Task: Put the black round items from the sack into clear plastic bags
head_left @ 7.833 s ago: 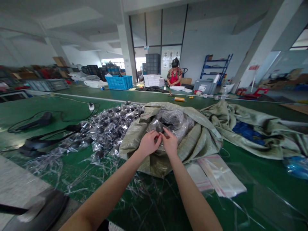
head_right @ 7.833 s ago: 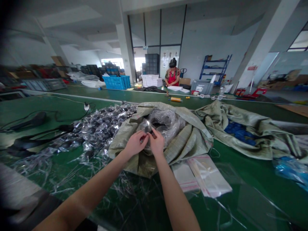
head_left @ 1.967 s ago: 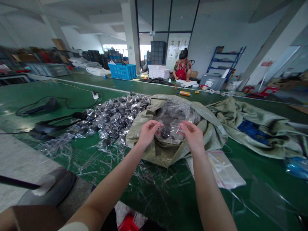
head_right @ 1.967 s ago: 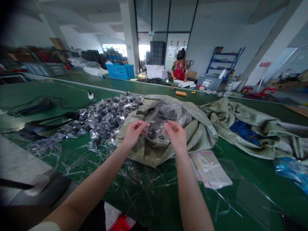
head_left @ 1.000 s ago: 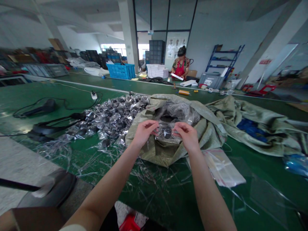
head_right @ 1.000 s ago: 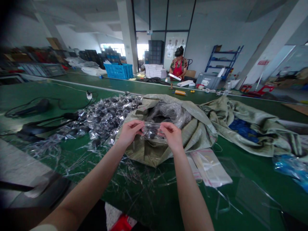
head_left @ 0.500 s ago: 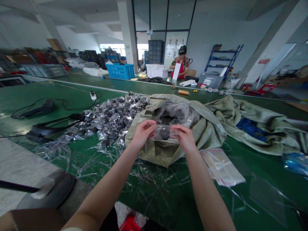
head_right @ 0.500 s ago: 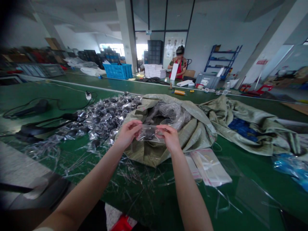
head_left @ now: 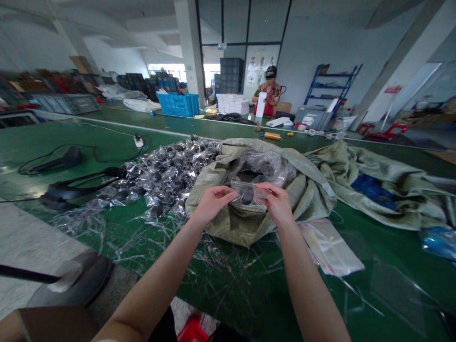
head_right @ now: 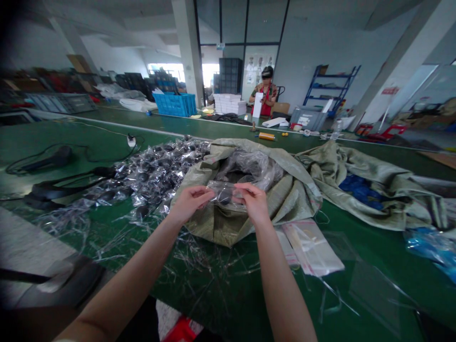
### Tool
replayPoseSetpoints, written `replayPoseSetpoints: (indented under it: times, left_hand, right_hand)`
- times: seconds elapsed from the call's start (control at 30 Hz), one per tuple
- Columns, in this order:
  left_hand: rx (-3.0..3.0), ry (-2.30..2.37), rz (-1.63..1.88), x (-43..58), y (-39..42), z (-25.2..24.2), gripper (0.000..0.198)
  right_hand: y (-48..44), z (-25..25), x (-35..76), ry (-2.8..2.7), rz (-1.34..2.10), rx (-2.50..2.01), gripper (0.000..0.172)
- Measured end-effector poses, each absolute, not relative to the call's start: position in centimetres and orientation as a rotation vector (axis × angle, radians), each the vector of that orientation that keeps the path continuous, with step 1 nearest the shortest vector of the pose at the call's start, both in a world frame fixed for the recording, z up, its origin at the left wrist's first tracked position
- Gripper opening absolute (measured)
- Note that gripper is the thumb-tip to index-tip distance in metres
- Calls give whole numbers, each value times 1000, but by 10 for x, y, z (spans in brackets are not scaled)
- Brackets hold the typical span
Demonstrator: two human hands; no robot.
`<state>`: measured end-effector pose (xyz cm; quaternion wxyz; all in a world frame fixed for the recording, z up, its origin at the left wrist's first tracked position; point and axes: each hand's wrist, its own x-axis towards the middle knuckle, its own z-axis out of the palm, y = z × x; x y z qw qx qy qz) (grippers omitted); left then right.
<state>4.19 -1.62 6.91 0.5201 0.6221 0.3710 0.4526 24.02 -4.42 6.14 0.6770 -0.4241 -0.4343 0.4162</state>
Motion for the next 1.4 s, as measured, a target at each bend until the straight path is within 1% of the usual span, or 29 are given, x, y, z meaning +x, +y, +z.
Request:
replayPoseSetpoints:
  times: [0.2, 0.3, 0.43, 0.53, 0.63, 0.77, 0.9, 1.1, 1.4]
  left_hand:
    - [1531, 964, 1180, 45, -20, 73, 27]
    - [1420, 931, 1214, 48, -18, 70, 26]
    - [1217, 828, 1176, 51, -16, 64, 29]
    - [1234, 832, 1155, 52, -15, 60, 31]
    - [1245, 864, 1212, 51, -16, 60, 31]
    - [1154, 852, 1316, 47, -19, 67, 35]
    - [1155, 816, 1220, 43, -23, 77, 40]
    - [1165, 886, 1116, 41, -28, 79, 35]
    - [1291, 987, 1204, 45, -28, 72, 29]
  right_hand:
    - [-47, 63, 242, -1026, 932, -911, 15]
    - [-46, 62, 244, -1029, 938, -866, 14]
    - [-44, 60, 244, -1007, 961, -845, 14]
    - [-44, 60, 243, -1013, 934, -855, 14]
    - [-45, 61, 244, -1052, 884, -851, 15]
    - [-46, 61, 245, -1103, 841, -855, 15]
    - [-46, 61, 247, -1117, 823, -875, 13]
    - [-45, 60, 248, -1128, 806, -886, 10]
    - [-44, 58, 250, -1081, 831, -864, 9]
